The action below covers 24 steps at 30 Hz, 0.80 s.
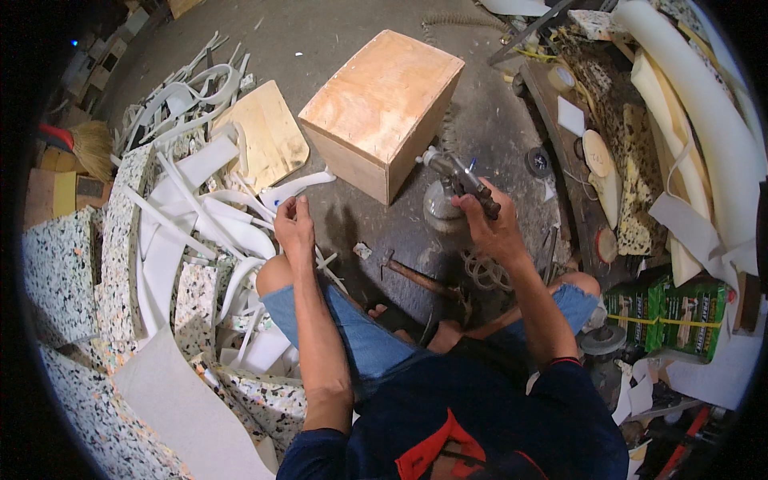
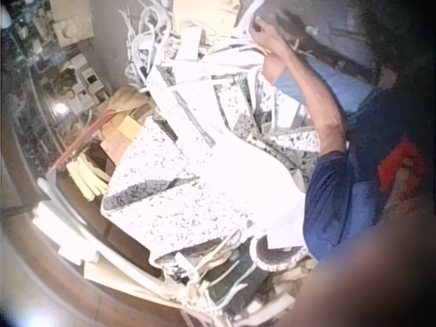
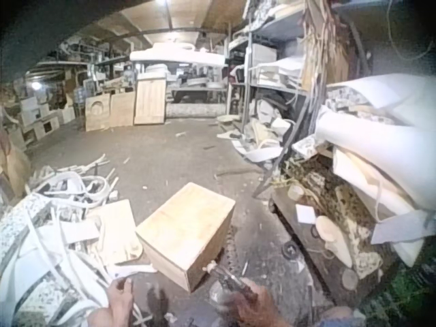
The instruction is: The person assembles a small wooden box by hammering nails into its sides, then sands the surfaces with sandpaper. The person applies a finish using a spray gun and finally wraps the box with a white sheet.
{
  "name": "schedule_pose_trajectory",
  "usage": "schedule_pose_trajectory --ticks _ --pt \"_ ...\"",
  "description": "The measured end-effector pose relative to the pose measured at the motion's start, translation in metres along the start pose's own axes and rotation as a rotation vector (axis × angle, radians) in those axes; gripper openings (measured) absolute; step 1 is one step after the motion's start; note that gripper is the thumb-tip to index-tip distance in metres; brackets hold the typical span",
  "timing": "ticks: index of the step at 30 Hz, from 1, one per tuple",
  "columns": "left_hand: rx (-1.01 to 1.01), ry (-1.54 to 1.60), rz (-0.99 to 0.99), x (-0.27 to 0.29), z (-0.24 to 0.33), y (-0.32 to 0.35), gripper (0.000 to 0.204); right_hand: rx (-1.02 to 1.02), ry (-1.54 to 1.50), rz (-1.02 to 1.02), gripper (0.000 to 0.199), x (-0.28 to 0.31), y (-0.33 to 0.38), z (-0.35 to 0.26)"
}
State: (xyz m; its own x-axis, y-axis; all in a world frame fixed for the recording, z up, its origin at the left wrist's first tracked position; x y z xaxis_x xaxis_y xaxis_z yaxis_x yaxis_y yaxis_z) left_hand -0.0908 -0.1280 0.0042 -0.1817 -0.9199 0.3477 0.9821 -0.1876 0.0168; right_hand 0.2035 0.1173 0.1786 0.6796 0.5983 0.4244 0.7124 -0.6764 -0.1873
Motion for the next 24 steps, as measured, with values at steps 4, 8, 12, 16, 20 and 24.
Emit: schedule_pose_trajectory --ticks 4,8,12,16,20,24 --pt "0.03 -0.005 -0.02 -0.004 0.008 0.004 0.049 0.059 -0.016 -0.116 0.048 0.002 -0.001 -0.006" --pt "0.023 -0.078 -0.028 -0.005 0.019 0.006 0.049 -0.071 -0.066 -0.175 0.045 0.004 -0.006 0.004" --pt "-0.002 -0.083 -0.04 -0.008 0.025 0.008 0.049 -0.029 -0.024 0.012 0.045 0.01 -0.017 0.006" --pt "-0.005 -0.041 -0.035 -0.009 0.025 0.008 0.05 0.02 0.039 0.132 0.046 0.015 -0.022 0.003" --pt "-0.007 -0.106 -0.061 -0.012 0.023 0.008 0.052 0.093 0.016 0.066 0.047 0.024 -0.022 -0.007" --pt "-0.013 -0.172 -0.079 -0.016 0.023 0.009 0.053 -0.112 -0.092 -0.142 0.042 0.025 -0.026 0.006"
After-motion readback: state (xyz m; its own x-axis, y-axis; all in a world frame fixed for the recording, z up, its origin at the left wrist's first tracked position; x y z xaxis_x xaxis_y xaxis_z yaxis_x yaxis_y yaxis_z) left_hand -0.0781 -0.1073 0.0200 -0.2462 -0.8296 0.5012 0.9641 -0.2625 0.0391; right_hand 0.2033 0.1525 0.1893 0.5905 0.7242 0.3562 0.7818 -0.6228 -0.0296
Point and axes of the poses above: each hand's wrist, its own y-axis away from the middle knuckle, its own x-axis out of the back of the hand, z = x × y, the point moved 7 cm from there along -y, towards the middle knuckle, and after that the axes turned 1 degree about -x, right-handed, at the moved point
